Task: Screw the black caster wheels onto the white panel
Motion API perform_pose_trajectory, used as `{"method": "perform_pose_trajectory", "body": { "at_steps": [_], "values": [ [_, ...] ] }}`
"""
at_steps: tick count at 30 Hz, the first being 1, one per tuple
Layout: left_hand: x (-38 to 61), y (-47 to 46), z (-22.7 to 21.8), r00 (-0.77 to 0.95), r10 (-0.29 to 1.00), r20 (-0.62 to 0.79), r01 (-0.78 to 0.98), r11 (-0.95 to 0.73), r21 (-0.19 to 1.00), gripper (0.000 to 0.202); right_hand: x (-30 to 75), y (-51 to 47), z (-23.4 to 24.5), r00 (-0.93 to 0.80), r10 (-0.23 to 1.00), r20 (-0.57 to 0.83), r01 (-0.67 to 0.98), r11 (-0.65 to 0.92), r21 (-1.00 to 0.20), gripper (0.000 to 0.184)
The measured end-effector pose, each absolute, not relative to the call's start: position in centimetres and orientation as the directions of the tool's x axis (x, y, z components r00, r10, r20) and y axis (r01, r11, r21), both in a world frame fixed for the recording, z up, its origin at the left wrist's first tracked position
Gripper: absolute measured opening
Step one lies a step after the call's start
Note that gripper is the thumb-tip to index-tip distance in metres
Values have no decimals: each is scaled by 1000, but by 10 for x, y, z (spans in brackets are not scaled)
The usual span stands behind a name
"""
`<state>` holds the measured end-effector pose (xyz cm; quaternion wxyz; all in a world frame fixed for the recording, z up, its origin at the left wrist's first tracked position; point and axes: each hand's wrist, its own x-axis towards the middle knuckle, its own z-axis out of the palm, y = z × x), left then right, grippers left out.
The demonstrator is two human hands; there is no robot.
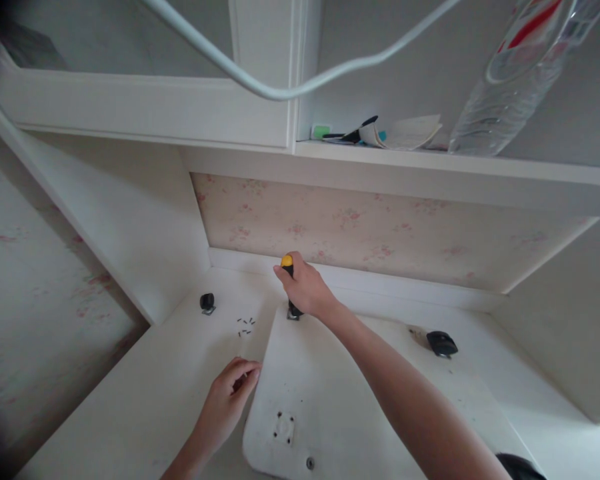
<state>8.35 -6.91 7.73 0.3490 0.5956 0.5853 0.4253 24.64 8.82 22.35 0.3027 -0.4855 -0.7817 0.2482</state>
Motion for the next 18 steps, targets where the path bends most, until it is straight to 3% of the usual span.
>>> {"method": "perform_pose_trajectory", "body": {
  "at_steps": [18],
  "values": [
    [92, -69, 75, -18, 996, 85, 373, -72, 925, 29, 240, 83, 233, -397, 892, 218, 653, 441, -616, 29]
  ]
}}
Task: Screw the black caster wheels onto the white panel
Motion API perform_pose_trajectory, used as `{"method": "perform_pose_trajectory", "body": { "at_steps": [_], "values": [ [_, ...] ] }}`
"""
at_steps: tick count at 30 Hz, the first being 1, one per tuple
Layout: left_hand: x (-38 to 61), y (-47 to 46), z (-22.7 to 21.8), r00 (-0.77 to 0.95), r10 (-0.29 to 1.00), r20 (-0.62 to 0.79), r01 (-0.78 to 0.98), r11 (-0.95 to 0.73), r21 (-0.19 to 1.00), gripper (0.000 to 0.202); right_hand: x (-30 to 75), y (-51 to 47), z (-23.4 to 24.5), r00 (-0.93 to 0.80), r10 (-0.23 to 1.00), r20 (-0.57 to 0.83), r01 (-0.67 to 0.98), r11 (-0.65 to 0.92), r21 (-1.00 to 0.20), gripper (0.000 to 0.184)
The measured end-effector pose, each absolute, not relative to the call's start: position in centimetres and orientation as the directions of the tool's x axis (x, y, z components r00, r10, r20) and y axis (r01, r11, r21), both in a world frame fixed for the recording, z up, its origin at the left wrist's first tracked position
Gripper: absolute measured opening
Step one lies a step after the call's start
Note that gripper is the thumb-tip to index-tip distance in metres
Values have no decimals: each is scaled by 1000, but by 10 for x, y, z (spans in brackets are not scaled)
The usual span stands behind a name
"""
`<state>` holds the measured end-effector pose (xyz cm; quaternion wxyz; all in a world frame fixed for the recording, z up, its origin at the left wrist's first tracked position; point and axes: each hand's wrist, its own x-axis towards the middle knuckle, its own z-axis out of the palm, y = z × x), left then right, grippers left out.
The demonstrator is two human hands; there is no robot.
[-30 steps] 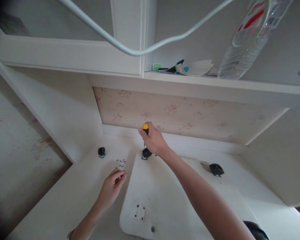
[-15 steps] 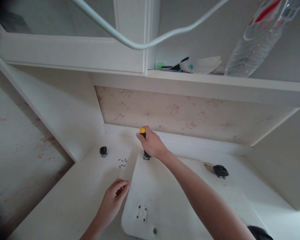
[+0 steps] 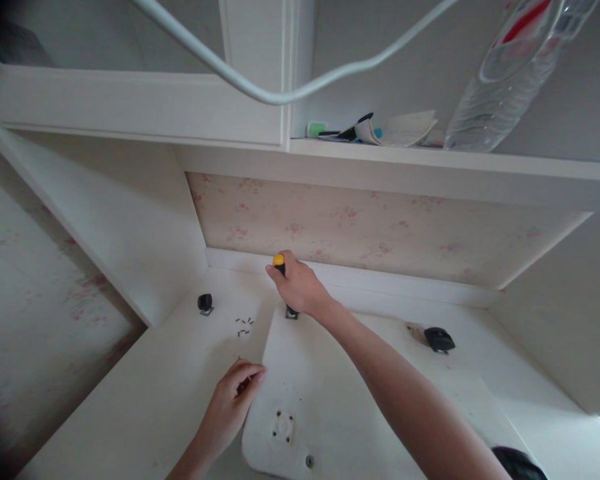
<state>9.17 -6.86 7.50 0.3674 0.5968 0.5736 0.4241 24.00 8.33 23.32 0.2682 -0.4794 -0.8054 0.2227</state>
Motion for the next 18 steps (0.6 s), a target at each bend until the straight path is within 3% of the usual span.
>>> {"method": "perform_pose_trajectory", "body": {
  "at_steps": [11, 18],
  "values": [
    [93, -69, 71, -17, 997, 77, 364, -66, 929, 28, 234, 82, 236, -388, 887, 251, 710, 461, -532, 30],
    [95, -68, 69, -24, 995, 95, 354, -80, 932, 26, 238, 79, 244, -366, 889, 275, 704, 458, -543, 30]
  ]
}}
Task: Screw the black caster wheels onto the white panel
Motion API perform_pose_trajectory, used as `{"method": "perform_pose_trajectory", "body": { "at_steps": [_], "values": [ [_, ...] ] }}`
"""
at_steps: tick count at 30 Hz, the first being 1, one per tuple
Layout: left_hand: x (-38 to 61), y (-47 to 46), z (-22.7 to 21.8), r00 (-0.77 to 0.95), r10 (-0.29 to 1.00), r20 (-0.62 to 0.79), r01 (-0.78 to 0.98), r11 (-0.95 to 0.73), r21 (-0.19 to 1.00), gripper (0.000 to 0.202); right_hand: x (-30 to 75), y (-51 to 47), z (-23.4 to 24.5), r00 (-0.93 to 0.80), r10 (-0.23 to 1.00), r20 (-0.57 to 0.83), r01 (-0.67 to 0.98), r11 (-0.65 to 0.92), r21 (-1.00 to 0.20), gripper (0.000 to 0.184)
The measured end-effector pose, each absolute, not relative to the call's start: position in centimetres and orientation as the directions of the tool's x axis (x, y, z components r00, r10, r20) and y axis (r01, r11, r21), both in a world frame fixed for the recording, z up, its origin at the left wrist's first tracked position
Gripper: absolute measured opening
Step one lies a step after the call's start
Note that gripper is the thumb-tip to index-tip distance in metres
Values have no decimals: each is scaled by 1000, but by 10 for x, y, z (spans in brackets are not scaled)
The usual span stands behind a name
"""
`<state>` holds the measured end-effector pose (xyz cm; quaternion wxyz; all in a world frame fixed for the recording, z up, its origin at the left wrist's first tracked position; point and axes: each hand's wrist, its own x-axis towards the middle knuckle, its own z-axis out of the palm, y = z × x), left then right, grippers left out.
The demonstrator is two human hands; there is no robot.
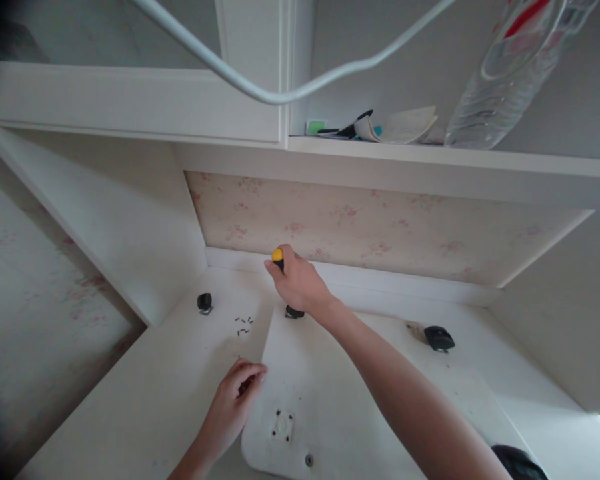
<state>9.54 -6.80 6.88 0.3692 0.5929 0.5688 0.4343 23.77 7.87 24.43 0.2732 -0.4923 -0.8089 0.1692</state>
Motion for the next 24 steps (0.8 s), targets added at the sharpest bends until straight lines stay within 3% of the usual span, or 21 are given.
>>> {"method": "perform_pose_trajectory", "body": {
  "at_steps": [24],
  "values": [
    [92, -72, 67, -33, 999, 32, 282, -21, 959, 28, 238, 81, 230, -348, 921, 176, 679, 377, -630, 28]
  ]
}}
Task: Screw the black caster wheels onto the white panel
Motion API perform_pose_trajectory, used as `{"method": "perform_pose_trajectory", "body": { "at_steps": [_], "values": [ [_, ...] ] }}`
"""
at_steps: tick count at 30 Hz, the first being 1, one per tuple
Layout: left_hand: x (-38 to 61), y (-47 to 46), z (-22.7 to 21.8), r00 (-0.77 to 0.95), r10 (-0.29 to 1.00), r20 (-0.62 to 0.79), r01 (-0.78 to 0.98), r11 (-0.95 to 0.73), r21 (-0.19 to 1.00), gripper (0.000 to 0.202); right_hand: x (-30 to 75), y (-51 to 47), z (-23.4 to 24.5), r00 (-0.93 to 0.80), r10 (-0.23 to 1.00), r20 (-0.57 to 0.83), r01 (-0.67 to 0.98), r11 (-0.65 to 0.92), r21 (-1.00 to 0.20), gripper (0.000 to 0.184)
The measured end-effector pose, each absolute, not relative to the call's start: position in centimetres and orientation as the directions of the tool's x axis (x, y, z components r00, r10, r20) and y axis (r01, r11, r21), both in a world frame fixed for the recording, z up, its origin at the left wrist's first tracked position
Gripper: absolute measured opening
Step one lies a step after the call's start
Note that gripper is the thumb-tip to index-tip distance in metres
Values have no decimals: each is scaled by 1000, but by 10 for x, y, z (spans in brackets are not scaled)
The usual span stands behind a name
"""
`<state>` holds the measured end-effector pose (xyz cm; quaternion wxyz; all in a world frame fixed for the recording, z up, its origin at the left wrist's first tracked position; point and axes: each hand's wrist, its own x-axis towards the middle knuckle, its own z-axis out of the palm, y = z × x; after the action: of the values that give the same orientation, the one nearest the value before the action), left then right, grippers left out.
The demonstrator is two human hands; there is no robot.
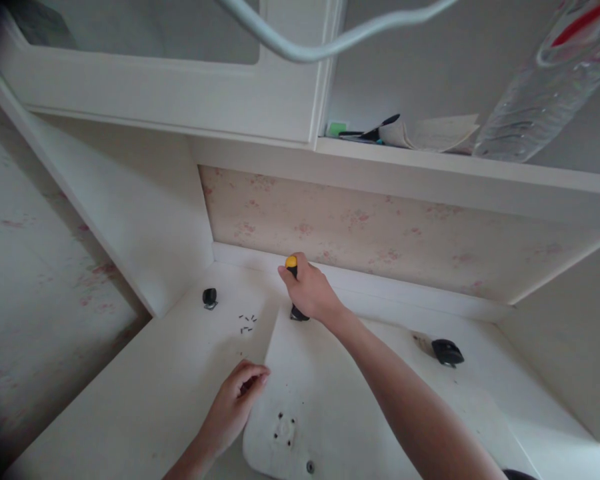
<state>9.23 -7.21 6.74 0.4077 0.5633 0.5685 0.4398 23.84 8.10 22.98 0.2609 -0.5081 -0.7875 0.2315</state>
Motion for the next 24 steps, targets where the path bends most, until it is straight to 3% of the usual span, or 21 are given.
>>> {"method": "perform_pose_trajectory", "body": {
  "at_steps": [9, 14, 19, 24],
  "values": [
    [82, -14, 107, 5, 980, 200, 385, -186, 904, 25, 241, 96, 235, -431, 898, 85, 701, 393, -595, 27],
    [80, 49, 144, 92, 950, 300, 409, -311, 858, 36, 232, 93, 243, -433, 892, 128, 772, 440, -457, 33],
    [89, 84, 152, 255, 928, 270, 364, -351, 863, 21, 230, 92, 252, -412, 884, 222, 840, 463, -284, 39],
    [96, 94, 149, 203, 937, 284, 349, -340, 873, 21, 236, 96, 258, -443, 877, 188, 856, 476, -200, 31]
  ]
}}
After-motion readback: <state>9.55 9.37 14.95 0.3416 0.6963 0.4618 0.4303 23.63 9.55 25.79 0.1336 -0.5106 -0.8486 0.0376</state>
